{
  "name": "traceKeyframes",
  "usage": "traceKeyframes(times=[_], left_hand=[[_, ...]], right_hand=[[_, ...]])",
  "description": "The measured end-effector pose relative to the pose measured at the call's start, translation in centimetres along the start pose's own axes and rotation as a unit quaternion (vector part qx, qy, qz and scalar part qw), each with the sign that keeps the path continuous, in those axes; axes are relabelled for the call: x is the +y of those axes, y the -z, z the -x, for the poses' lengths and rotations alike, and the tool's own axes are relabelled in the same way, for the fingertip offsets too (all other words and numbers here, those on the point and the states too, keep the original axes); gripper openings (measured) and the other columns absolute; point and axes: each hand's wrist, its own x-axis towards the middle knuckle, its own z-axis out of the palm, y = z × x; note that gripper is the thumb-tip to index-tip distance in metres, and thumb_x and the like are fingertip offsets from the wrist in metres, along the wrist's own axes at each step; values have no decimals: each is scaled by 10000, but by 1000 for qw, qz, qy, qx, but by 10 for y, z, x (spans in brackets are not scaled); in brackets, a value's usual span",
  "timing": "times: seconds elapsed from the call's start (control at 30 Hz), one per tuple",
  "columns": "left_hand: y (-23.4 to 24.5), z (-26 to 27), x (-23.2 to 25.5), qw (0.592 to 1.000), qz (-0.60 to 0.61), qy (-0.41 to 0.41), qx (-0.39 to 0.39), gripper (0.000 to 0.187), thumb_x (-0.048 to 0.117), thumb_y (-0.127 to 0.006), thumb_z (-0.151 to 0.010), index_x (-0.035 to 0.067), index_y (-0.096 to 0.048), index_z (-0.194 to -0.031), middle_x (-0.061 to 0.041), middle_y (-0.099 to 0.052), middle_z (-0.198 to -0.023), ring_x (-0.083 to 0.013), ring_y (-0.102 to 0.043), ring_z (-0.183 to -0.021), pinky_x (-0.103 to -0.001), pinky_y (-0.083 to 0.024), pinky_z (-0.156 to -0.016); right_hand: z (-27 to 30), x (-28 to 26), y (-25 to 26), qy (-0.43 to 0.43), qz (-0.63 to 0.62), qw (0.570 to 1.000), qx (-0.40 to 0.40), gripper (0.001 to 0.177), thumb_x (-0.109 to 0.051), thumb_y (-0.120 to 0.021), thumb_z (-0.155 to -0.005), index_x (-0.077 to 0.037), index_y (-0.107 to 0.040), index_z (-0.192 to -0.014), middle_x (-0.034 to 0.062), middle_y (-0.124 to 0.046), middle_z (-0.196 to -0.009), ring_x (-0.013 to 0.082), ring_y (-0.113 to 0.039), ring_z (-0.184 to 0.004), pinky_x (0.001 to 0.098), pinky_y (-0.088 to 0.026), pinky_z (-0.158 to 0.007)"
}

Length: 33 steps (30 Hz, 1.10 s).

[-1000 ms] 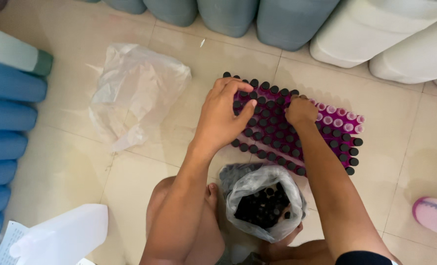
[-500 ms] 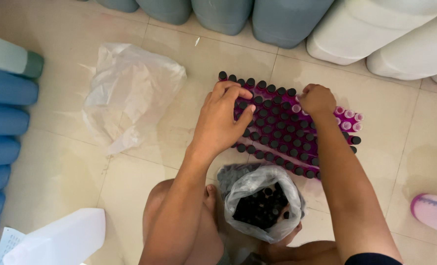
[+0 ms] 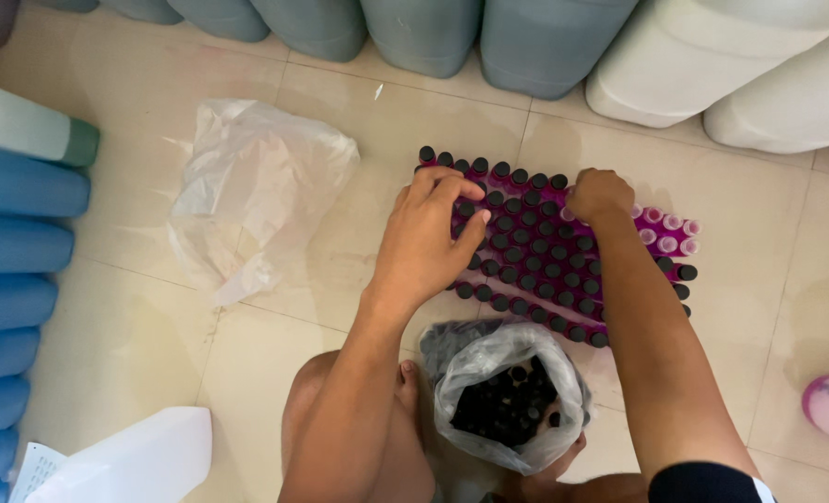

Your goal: The person caps small vials by hand. They take black caps from a bag and screw them onto small bottles arranged in a grid on a mat.

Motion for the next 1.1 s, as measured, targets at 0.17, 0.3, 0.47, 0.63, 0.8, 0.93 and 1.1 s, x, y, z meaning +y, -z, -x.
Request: traceKeyframes(times=[0.17,0.3,0.47,0.63,0.8,0.93,1.1], left_hand=[[-19,-3,-10,1000,-17,-12,-12,251,245,-809,-1073,107,-803,-1283,-197,-703,-1384,-583,-733,-1296,-688,-626,-1072],[-46,-6,-21,996,-56,-57,-33,286,275,-784,-1084,140,-803,-1336,-157,-759,-1300,-492,-794,-1213,-588,-633,-1055],[-74,2,0,990,-56,-119,-41,485,314,-773,-1085,87,-750,-1513,-243,-777,-1405,-528,-785,-1269,-607,-608,-1121],[-82,29,43,988,18,-128,-88,825,365,-782,-1139,-82,-466,-1757,-372,-533,-1713,-547,-564,-1610,-638,-430,-1358],[-97,51,44,987,42,-136,-74,684,352,-795,-1133,-21,-584,-1666,-283,-683,-1548,-501,-698,-1436,-624,-554,-1227],[-111,67,35,985,58,-158,-28,562,370,-807,-1119,41,-697,-1561,-197,-793,-1435,-440,-796,-1320,-599,-651,-1092],[-123,76,21,968,106,-223,38,507,380,-859,-1069,100,-734,-1472,-144,-818,-1358,-392,-844,-1155,-482,-720,-891]], right_hand=[[34,-5,57,-10,26,999,15,459,-262,-626,-1093,25,-906,-1317,309,-891,-1236,535,-833,-1249,677,-673,-989],[79,-6,130,43,14,998,54,469,-369,-752,-1053,-9,-916,-1307,340,-878,-1240,584,-823,-1240,691,-662,-1021],[155,-17,193,79,19,994,74,442,-452,-773,-1020,-115,-935,-1255,284,-893,-1209,556,-828,-1239,680,-670,-1028],[244,-41,230,122,16,989,76,427,-536,-845,-916,-211,-945,-1175,166,-914,-1130,499,-840,-1206,666,-671,-1028],[296,-43,226,130,4,990,55,469,-623,-824,-903,-238,-931,-1150,81,-924,-1110,444,-848,-1204,634,-672,-1060],[338,-45,233,136,-69,988,37,478,-560,-817,-931,-194,-900,-1227,79,-925,-1164,441,-822,-1265,668,-640,-1120],[338,-2,203,77,-560,823,54,197,-174,-820,-1052,-72,-835,-1219,51,-734,-958,148,-680,-816,327,-546,-707]])
